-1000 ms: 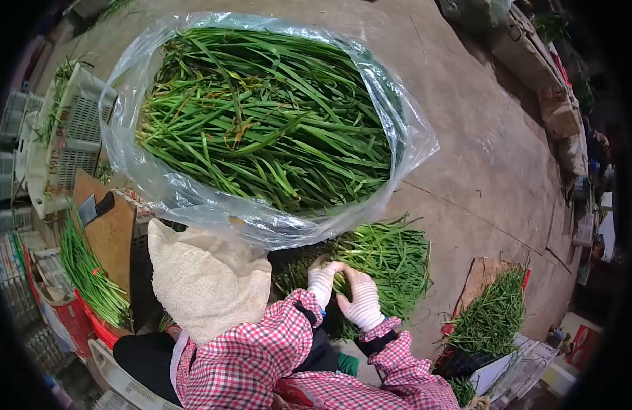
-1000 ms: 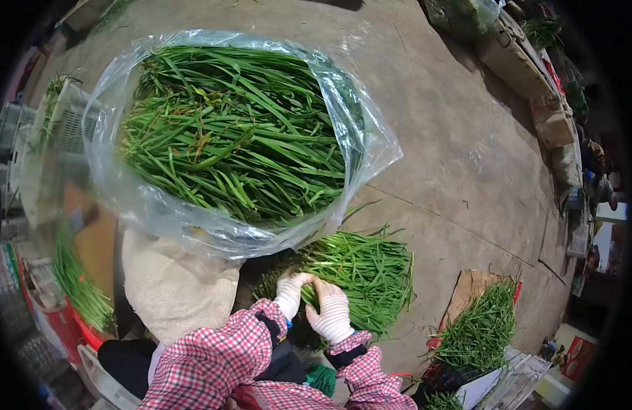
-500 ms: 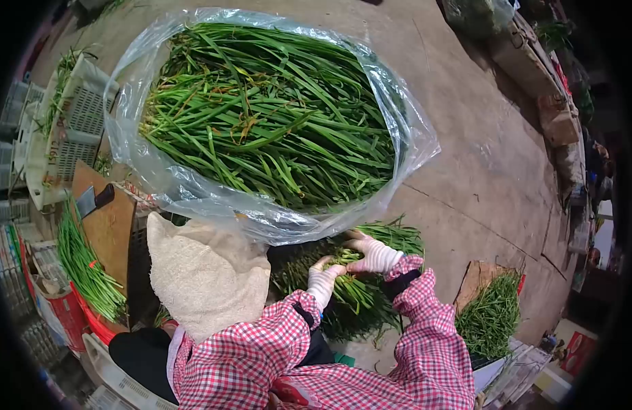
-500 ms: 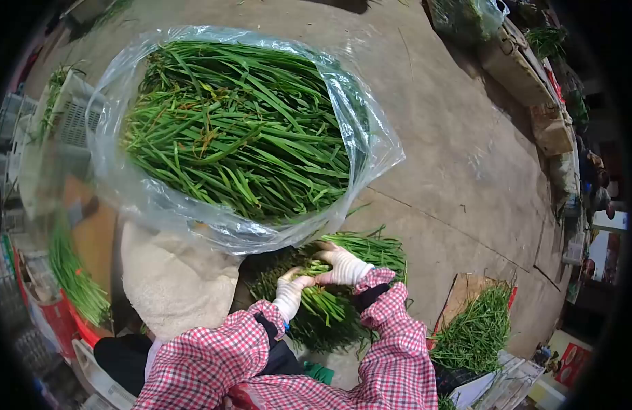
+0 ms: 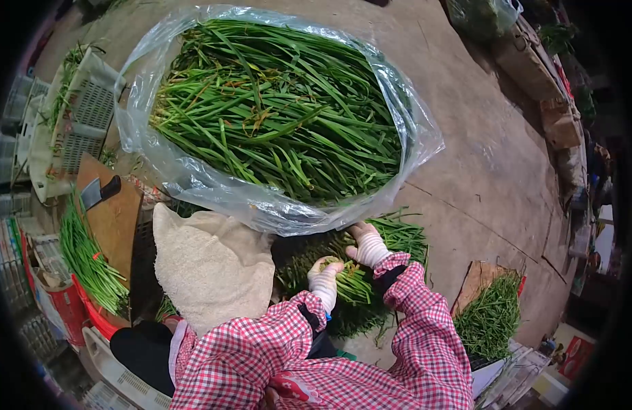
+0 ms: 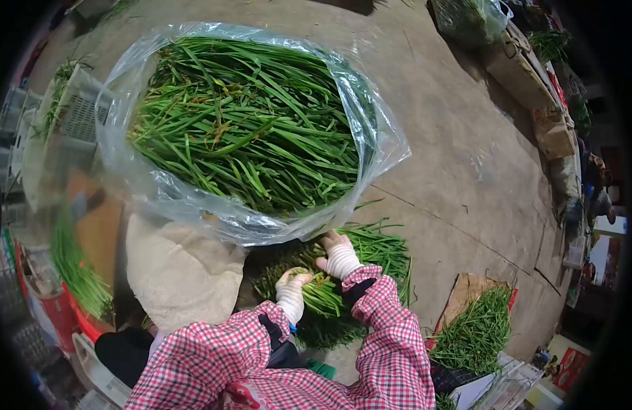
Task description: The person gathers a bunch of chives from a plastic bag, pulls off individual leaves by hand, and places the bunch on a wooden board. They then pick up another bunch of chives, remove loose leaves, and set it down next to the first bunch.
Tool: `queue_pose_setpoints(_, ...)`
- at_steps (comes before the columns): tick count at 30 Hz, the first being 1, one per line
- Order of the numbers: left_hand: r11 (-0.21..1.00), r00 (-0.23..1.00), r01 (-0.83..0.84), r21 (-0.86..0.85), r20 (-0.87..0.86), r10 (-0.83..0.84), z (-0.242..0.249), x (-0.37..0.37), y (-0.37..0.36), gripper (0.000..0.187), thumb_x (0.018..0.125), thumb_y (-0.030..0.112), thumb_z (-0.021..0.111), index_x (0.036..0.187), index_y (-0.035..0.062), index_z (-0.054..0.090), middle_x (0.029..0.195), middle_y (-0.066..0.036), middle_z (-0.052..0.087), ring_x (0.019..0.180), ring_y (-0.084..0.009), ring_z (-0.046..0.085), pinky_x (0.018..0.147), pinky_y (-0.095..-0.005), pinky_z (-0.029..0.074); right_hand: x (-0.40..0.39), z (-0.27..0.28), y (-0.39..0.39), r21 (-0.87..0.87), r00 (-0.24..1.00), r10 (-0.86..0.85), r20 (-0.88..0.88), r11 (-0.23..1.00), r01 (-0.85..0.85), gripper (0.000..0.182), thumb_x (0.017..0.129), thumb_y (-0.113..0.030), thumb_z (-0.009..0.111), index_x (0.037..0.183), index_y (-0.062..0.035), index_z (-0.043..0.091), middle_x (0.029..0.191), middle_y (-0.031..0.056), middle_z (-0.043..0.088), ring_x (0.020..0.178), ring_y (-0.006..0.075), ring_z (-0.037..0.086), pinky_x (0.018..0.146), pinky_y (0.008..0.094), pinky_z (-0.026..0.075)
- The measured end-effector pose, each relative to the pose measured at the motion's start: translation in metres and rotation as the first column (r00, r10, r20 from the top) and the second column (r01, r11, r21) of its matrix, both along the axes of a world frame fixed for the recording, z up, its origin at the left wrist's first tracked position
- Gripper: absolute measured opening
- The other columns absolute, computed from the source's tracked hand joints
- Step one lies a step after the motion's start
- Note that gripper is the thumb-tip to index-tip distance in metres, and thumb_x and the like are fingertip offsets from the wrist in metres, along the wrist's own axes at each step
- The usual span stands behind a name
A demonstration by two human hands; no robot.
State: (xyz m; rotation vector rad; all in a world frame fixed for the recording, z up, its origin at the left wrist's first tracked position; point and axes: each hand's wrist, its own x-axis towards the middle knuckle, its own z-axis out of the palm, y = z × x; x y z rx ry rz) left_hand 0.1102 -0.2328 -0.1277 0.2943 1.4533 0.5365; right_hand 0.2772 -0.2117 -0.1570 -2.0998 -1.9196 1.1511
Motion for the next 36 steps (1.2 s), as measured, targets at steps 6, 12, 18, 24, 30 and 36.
queue_pose_setpoints(6,0.995,0.998,0.06,0.086,-0.035,-0.057,0.014,-0.008,0.004,0.023,0.071,0.007,0.066,0.093,0.0022,0.064,0.085,-0.003,0.064,0.078,-0.0147,0.055,0.078,-0.0265,0.042,0.0,-0.027,0.01,-0.05,0.997,-0.073,-0.029,0.996,0.071,0.061,0.067,-0.029,0.068,0.122,-0.0063,0.054,0.124,0.0181,0.051,0.116,0.0363,0.046,0.098,0.0396,0.038)
queue_pose_setpoints(12,0.994,0.998,0.065,0.092,-0.024,-0.063,0.015,-0.016,0.007,0.024,0.07,0.004,0.065,0.094,0.0024,0.064,0.081,-0.003,0.064,0.073,-0.0137,0.056,0.075,-0.026,0.044,0.015,0.003,0.032,-0.488,0.918,-0.218,-0.332,0.872,0.031,0.077,0.071,-0.037,0.069,0.133,-0.0026,0.043,0.137,0.021,0.042,0.129,0.0311,0.038,0.105,0.0351,0.033)
queue_pose_setpoints(18,0.979,0.983,0.176,0.101,0.033,-0.18,0.015,-0.014,0.004,0.022,0.07,0.004,0.066,0.092,0.002,0.064,0.081,-0.002,0.063,0.073,-0.0119,0.055,0.071,-0.0251,0.044,0.018,0.001,0.01,-0.326,0.921,0.023,-0.39,0.932,-0.161,0.095,0.069,-0.051,0.071,0.138,0.0017,0.033,0.143,0.0243,0.034,0.134,0.0341,0.03,0.109,0.0389,0.027)
queue_pose_setpoints(24,0.978,0.981,0.169,0.121,0.08,-0.179,0.024,-0.012,0.002,0.022,0.07,0.004,0.067,0.091,0.0033,0.064,0.08,0.0,0.061,0.073,-0.0104,0.053,0.07,-0.0247,0.043,-0.037,0.01,0.015,-0.386,0.976,0.171,0.138,0.916,-0.106,0.083,0.066,-0.058,0.068,0.132,-0.0134,0.046,0.143,0.0097,0.038,0.135,0.0263,0.028,0.104,0.0562,0.026)
queue_pose_setpoints(30,0.958,0.972,0.225,0.181,0.022,-0.232,0.038,-0.012,0.004,0.021,0.07,0.005,0.068,0.09,0.0042,0.064,0.079,0.0,0.06,0.074,-0.0096,0.053,0.07,-0.0236,0.044,-0.031,-0.008,0.026,-0.394,0.978,0.114,0.173,0.918,-0.038,0.078,0.067,-0.041,0.071,0.134,-0.0122,0.044,0.142,0.0098,0.036,0.136,0.0277,0.026,0.103,0.0535,0.031)
queue_pose_setpoints(36,0.834,0.921,0.371,0.409,-0.043,-0.388,0.065,-0.022,0.01,0.018,0.072,0.005,0.068,0.09,0.0027,0.063,0.078,0.001,0.06,0.073,-0.0075,0.053,0.07,-0.0244,0.045,-0.013,-0.022,0.029,-0.326,0.998,0.021,-0.053,0.944,-0.037,0.083,0.063,-0.038,0.07,0.134,-0.0054,0.043,0.139,0.0199,0.039,0.129,0.0347,0.036,0.105,0.0389,0.034)
